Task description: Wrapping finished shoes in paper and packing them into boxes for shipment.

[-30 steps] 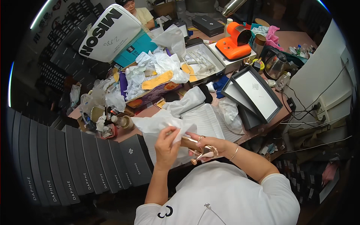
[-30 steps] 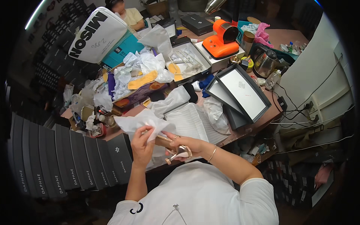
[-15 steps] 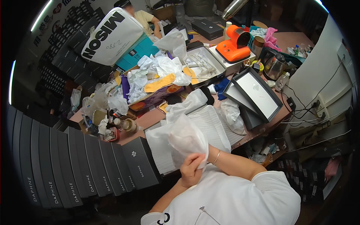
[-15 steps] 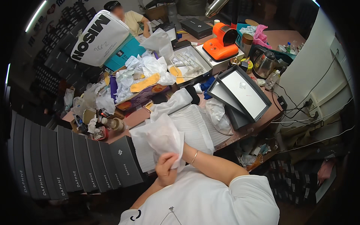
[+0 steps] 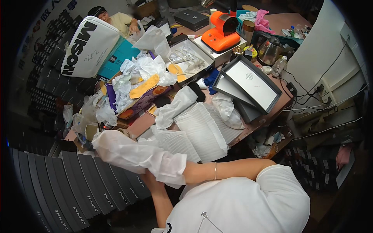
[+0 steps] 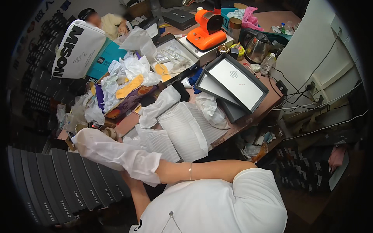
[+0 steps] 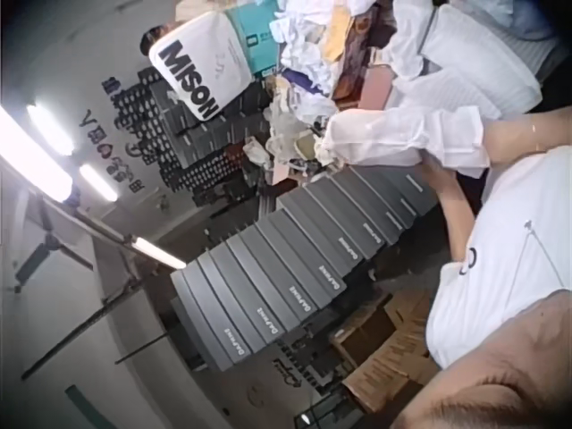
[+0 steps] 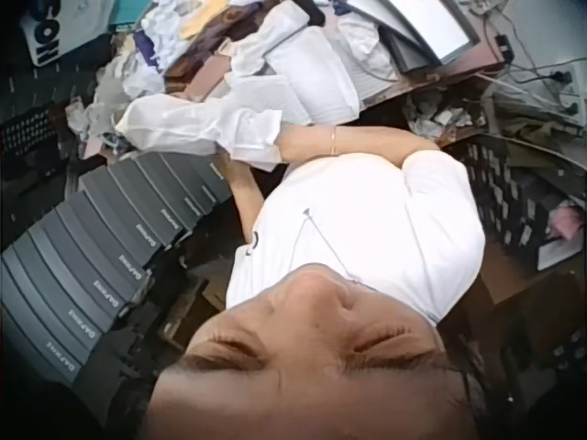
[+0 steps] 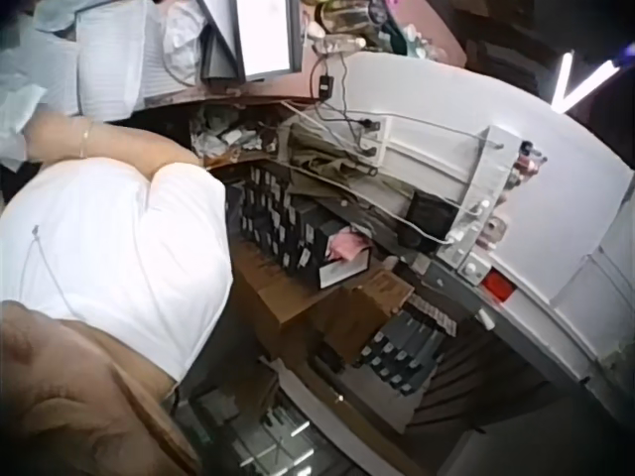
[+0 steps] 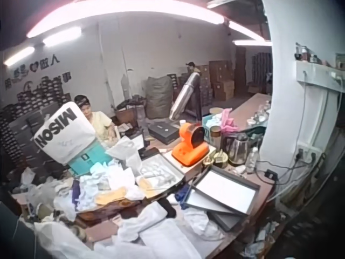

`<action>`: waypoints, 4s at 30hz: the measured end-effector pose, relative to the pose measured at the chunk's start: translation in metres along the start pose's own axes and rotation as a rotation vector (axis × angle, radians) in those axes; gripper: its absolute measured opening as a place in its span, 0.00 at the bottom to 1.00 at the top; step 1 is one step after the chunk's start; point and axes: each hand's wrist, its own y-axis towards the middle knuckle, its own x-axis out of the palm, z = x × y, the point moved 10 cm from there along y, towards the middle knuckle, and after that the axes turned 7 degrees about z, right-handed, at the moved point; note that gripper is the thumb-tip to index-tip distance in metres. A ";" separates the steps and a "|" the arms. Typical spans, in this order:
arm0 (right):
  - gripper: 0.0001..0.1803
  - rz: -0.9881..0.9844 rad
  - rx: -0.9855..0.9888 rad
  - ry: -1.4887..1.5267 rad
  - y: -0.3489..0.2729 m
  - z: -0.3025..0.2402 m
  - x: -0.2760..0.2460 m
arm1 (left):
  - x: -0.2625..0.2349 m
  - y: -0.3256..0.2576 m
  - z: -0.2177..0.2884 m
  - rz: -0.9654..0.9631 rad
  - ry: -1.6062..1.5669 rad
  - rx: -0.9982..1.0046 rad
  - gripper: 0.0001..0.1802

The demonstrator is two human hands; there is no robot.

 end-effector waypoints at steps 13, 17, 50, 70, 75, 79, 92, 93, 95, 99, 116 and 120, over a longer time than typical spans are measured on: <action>0.54 0.342 0.843 0.361 -0.099 0.081 -0.144 | 0.164 0.020 -0.086 -0.458 0.061 -0.300 0.36; 0.51 0.317 0.946 0.125 -0.124 0.160 -0.102 | 0.157 -0.024 -0.211 -0.316 0.050 -0.604 0.36; 0.22 0.292 0.862 0.409 -0.131 0.188 -0.159 | 0.018 0.027 -0.209 -0.044 0.544 -0.277 0.28; 0.16 0.168 0.873 -0.936 -0.216 0.230 -0.317 | 0.037 0.017 -0.231 -0.316 1.014 0.127 0.21; 0.24 0.544 0.777 -0.661 -0.138 0.105 -0.358 | -0.007 -0.006 -0.243 -0.327 1.092 0.203 0.24; 0.31 0.713 0.916 0.440 -0.123 0.074 -0.305 | 0.027 0.007 -0.196 -0.297 0.991 0.210 0.30; 0.26 0.323 1.166 0.133 -0.183 0.154 -0.072 | 0.052 0.035 -0.195 -0.669 0.643 -0.405 0.46; 0.26 0.286 1.166 0.040 -0.183 0.161 -0.071 | 0.054 0.047 -0.196 -0.623 0.623 -0.330 0.45; 0.28 0.257 1.200 -0.065 -0.191 0.181 -0.068 | 0.036 0.053 -0.216 -0.478 0.747 -0.426 0.40; 0.29 0.306 1.305 0.350 -0.193 0.191 -0.050 | 0.033 0.043 -0.241 -0.181 0.844 -0.273 0.40; 0.33 0.672 0.733 1.104 -0.108 0.029 -0.195 | 0.104 -0.133 0.092 -0.653 0.499 0.556 0.52; 0.43 0.433 0.660 1.234 0.002 -0.013 -0.097 | -0.037 -0.106 0.105 -0.271 0.117 0.217 0.48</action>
